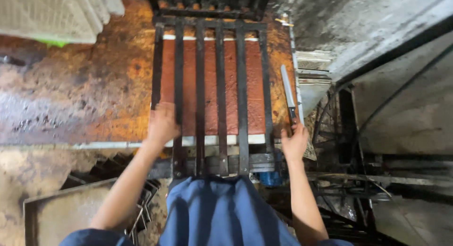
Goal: Cutting large sheets of cake into strips using a metal grid and a knife
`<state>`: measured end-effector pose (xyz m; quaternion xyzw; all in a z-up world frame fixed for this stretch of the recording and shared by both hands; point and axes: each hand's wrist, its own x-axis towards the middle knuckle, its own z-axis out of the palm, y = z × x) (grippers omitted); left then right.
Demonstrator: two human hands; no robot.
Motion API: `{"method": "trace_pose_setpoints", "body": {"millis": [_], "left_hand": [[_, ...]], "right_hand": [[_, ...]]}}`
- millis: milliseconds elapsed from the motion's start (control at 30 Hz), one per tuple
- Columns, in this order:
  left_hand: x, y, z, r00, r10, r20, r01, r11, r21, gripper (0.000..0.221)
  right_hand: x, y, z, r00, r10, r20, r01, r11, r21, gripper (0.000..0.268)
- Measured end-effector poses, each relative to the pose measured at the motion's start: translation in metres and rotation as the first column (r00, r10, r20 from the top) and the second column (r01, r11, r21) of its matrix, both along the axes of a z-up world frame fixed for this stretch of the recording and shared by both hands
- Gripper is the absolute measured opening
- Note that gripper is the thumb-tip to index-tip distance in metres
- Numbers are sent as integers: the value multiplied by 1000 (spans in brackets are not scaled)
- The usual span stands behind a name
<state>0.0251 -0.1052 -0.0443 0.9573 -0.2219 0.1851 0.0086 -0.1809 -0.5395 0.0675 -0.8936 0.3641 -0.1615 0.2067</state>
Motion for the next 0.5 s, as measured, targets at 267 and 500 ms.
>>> {"method": "trace_pose_setpoints", "body": {"millis": [267, 500], "left_hand": [[-118, -172, 71, 834, -385, -396, 393, 917, -66, 99], [-120, -203, 30, 930, -226, -288, 175, 966, -193, 102]], "right_hand": [[54, -83, -68, 813, 84, -576, -56, 996, 66, 76], [130, -8, -3, 959, 281, -44, -254, 915, 312, 51]]}}
